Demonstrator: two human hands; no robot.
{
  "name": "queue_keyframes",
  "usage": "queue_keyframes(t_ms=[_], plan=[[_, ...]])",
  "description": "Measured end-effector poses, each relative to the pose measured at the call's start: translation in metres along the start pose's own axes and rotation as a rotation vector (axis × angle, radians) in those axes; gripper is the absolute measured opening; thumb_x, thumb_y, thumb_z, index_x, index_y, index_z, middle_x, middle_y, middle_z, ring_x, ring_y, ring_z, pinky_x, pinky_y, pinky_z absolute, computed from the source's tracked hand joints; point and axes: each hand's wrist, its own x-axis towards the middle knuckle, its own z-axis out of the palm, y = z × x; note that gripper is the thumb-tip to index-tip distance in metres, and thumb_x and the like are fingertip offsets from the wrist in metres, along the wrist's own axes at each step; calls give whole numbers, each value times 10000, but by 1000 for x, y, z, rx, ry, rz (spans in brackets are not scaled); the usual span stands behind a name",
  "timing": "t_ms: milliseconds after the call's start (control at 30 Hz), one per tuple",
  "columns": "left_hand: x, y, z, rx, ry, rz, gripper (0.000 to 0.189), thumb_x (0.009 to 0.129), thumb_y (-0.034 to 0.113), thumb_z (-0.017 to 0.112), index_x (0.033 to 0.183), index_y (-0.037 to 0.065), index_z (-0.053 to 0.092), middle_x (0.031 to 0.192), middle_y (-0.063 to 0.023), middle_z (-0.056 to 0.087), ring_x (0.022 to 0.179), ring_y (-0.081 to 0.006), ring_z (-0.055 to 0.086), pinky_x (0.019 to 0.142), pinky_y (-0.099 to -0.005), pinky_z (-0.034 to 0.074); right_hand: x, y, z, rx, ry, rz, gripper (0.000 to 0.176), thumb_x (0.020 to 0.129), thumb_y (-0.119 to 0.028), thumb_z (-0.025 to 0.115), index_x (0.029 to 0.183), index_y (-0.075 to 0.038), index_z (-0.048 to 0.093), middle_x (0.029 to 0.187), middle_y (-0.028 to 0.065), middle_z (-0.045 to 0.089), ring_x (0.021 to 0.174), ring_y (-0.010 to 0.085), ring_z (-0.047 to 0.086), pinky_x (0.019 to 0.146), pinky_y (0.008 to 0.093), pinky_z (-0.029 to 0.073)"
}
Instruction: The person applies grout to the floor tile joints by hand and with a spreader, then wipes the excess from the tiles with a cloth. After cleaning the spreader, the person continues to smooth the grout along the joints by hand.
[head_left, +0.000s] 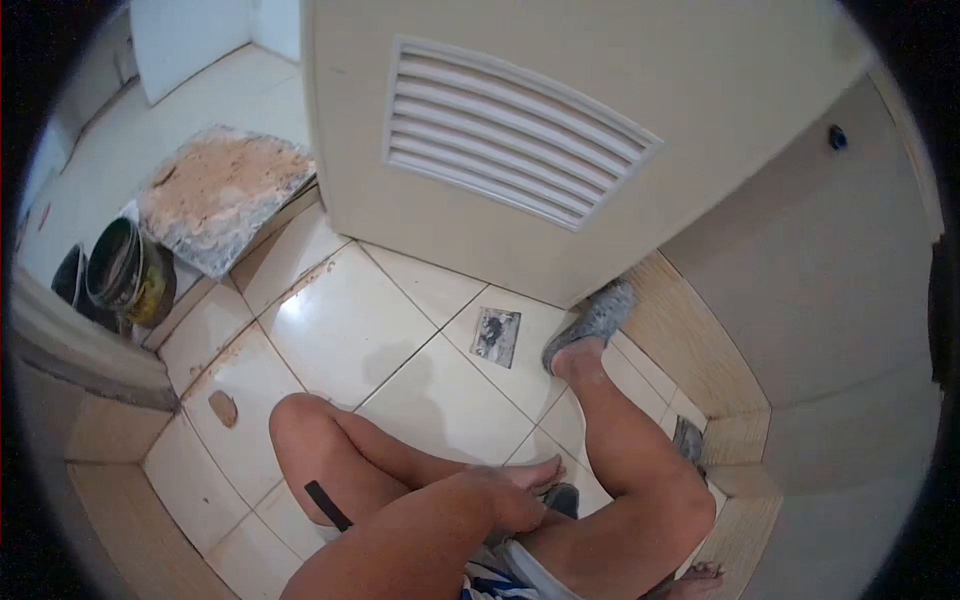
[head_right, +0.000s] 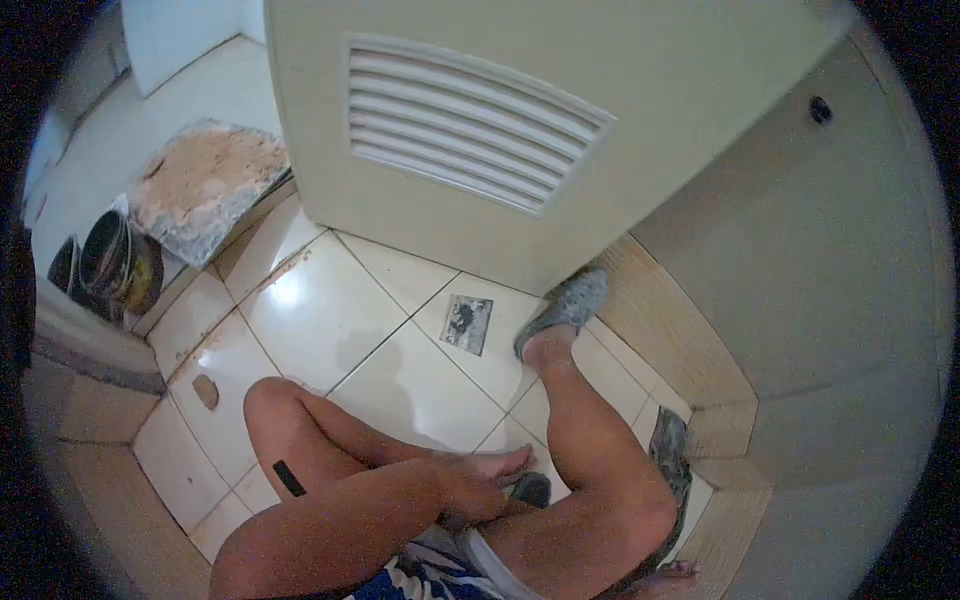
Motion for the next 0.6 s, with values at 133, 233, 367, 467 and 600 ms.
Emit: queue_keyframes(t_ms=[133,233,367,467,600], plan=[[2,-21,-20,-106,-169,85,657,930,433,603,1454,101,386,1406,-94,530,1269,-188,510,1064,-334,399,-20,9,33,1,-10,26,525,953,-481,370,1216,-56,532,1101,138,568,933,294,504,731,425,425],[-1,-30,-19,-92,-94,104,641,930,430,603,1440,100,398,1400,-95,534,1265,-192,514,1060,-339,402,-28,21,56,9,-33,12,518,951,-486,376,1204,-62,533,1069,124,561,906,281,497,722,417,422],[-6,-41,-25,-91,-45,137,620,930,426,602,1422,98,413,1392,-96,540,1258,-198,519,1055,-346,406,-36,35,76,9,-65,31,509,949,-494,385,1188,-70,535,1025,104,552,872,263,487,710,406,418],[7,-37,-24,-72,-22,189,605,930,423,602,1408,97,425,1386,-97,544,1253,-202,522,1051,-351,408,-37,42,88,14,-98,50,503,947,-499,391,1177,-76,536,993,90,544,845,250,480,701,398,415],[70,5,-7,-16,2,320,584,930,420,601,1389,95,441,1379,-98,549,1247,-208,527,1046,-358,412,-38,51,97,33,-129,87,495,945,-507,400,1161,-83,537,949,71,535,810,233,470,689,387,411]])
